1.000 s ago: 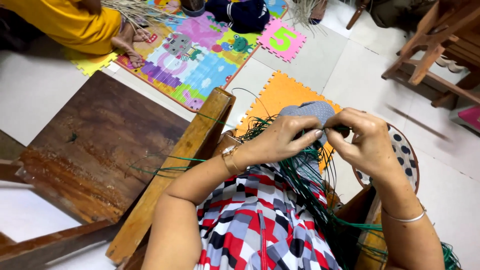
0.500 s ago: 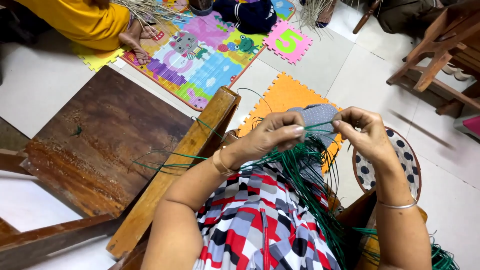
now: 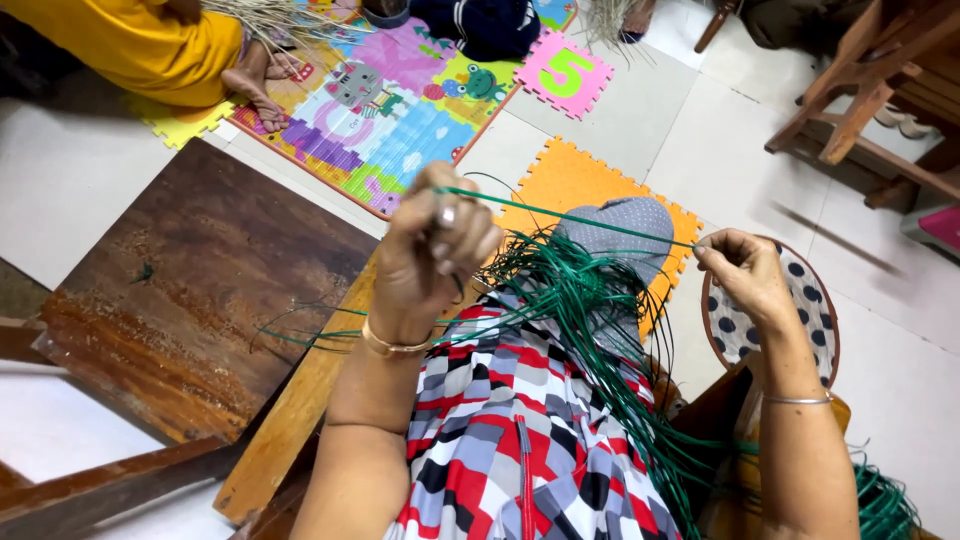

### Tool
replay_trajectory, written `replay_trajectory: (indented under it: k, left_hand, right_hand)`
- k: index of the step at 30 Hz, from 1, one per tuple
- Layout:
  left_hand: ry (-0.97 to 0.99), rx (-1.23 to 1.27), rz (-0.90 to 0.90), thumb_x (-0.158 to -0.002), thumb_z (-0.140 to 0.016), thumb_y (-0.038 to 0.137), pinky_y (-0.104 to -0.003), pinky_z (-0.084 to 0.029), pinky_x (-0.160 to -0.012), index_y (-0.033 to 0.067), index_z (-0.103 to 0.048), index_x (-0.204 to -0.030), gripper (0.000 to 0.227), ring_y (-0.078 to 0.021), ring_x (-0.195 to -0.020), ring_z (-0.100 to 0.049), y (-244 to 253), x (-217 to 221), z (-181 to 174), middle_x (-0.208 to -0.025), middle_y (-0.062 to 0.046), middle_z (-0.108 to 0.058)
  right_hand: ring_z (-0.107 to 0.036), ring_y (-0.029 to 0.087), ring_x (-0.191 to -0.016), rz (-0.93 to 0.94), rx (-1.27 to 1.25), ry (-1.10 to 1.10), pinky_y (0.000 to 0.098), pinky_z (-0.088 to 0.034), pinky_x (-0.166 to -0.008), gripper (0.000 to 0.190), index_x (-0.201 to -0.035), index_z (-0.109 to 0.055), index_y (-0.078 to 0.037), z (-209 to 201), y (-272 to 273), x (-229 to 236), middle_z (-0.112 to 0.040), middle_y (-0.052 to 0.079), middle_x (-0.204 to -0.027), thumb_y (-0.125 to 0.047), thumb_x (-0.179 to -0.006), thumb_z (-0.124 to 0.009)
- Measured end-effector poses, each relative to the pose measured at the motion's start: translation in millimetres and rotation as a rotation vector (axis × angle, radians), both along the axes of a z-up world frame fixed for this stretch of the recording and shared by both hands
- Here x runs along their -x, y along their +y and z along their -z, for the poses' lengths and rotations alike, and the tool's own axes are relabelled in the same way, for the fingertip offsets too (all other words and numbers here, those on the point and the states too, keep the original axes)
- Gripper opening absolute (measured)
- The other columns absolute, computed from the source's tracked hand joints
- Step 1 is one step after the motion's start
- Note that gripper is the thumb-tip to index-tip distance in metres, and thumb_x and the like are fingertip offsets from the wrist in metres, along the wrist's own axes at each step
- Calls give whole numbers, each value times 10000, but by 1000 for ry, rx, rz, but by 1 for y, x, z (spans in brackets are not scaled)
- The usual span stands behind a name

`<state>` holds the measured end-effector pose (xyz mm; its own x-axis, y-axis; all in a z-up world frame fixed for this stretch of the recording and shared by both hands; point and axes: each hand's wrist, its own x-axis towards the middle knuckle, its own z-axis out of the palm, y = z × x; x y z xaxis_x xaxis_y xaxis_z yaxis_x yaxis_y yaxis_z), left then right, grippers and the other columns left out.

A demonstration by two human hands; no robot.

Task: The person is weaving green plastic strips together by hand to create a woven product.

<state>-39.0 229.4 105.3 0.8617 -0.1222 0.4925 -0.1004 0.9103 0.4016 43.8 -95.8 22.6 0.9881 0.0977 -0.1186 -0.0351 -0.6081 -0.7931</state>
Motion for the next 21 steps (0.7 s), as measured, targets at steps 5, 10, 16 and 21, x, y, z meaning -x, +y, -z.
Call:
replay_trajectory:
  k: [5,10,16,21]
  left_hand:
    - [37,218,6,-800,-537,138,-173,-203,-425,88,-444,-677,163,-34,-398,-253,4,-1,-10,-477,53,-297]
    - [-144,-649,-597,-879,-466,69,-221,-494,-703,60,-517,-870,53,-179,-796,-589,-19,-21,20,-876,-50,-462]
    - [-252,-967,-715,-812,-575,129,-215,-410,-520,82,-620,-829,67,-129,-587,-499,-61,-30,48,-704,-61,-565]
    - [-273,-1090,-721,-811,-569,112,-253,-440,-505,67,-622,-838,75,-178,-594,-536,-70,-25,54,-716,-76,-575]
  right_hand:
    - [-400,97,-472,60,60,21,217,-343,-425,80,-769,-559,-46,1,-21,5,-481,29,-573,-83,-839,-545]
    - [-516,203,-733,118,607,-419,375,-388,-702,221,-992,-605,-97,-6,-26,5,-571,74,-962,-264,-847,-603]
    - [-567,201,-622,-156,-115,-429,312,-456,-596,140,-926,-649,-47,-32,59,39,-594,119,-686,-123,-832,-581]
    - [-490,83,-476,-172,-498,-307,206,-419,-434,188,-956,-609,-12,-14,97,45,-570,81,-608,-131,-823,-550]
